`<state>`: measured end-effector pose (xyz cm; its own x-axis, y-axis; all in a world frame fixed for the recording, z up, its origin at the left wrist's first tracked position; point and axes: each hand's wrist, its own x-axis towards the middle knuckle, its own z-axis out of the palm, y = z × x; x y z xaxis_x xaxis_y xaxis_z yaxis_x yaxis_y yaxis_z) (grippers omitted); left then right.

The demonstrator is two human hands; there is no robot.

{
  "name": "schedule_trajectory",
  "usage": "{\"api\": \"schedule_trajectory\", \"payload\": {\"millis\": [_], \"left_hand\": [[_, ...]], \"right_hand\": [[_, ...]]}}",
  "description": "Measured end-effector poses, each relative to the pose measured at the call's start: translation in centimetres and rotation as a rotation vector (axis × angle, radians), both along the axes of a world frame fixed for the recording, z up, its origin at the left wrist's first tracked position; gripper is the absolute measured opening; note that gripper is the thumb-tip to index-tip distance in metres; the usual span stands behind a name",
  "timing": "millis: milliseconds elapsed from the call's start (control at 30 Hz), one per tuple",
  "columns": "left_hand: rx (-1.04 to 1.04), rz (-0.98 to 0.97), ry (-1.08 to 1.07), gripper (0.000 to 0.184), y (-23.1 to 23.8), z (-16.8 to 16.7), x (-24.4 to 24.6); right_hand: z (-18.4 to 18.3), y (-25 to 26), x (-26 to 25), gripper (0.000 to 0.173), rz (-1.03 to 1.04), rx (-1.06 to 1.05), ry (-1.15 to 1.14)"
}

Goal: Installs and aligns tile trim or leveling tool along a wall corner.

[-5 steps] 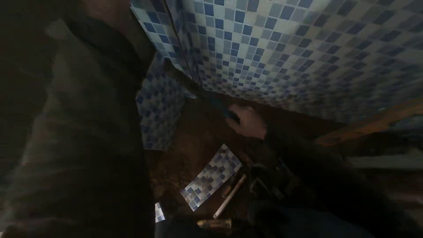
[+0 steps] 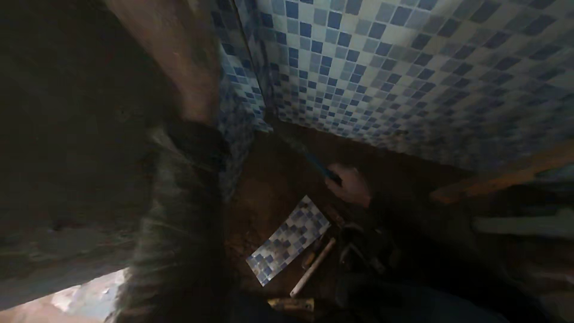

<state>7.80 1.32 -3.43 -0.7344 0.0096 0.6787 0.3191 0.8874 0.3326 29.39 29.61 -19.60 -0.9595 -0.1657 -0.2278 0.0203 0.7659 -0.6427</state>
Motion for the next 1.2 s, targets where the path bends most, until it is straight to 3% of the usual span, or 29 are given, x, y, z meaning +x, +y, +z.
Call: {"api": "schedule_trajectory", "payload": {"millis": [67, 167, 233, 367, 567, 733, 1033, 1200], "left_hand": [[0.22, -0.023, -0.301, 0.048, 4.0, -1.4, 4.1], [0.496, -0.013, -0.592, 0.065, 6.3, -7.4, 3.0], [0.636, -0.015, -0.614, 0.069, 6.7, -9.7, 1.3], [0.744, 0.012, -0.542, 0.067, 7.3, -10.2, -0.2], [0.725, 0.009, -0.461, 0.062, 7.5, -10.6, -0.5], [0.594, -0.037, -0.519, 0.059, 7.8, -10.9, 1.0], [0.639, -0.084, -0.484, 0.066, 10.3, -11.2, 2.0], [0.481, -0.261, -0.454, 0.062, 10.0, -12.1, 3.9]], "right_hand": [[-2.0, 1.2, 1.7, 0.039, -0.053, 0.043, -0.123], [-4.4, 2.7, 3.6, 0.044, -0.105, 0.119, -0.243], [-5.4, 3.4, 4.7, 0.048, -0.126, 0.131, -0.306], [-5.4, 3.8, 5.7, 0.047, -0.165, 0.174, -0.355], [-5.6, 3.5, 5.6, 0.046, -0.161, 0.155, -0.313], [-5.4, 2.7, 5.0, 0.046, -0.158, 0.095, -0.247], [-6.2, 2.3, 5.0, 0.046, -0.188, 0.057, -0.204], [-6.0, 1.9, 5.1, 0.044, -0.197, 0.054, -0.199]]}}
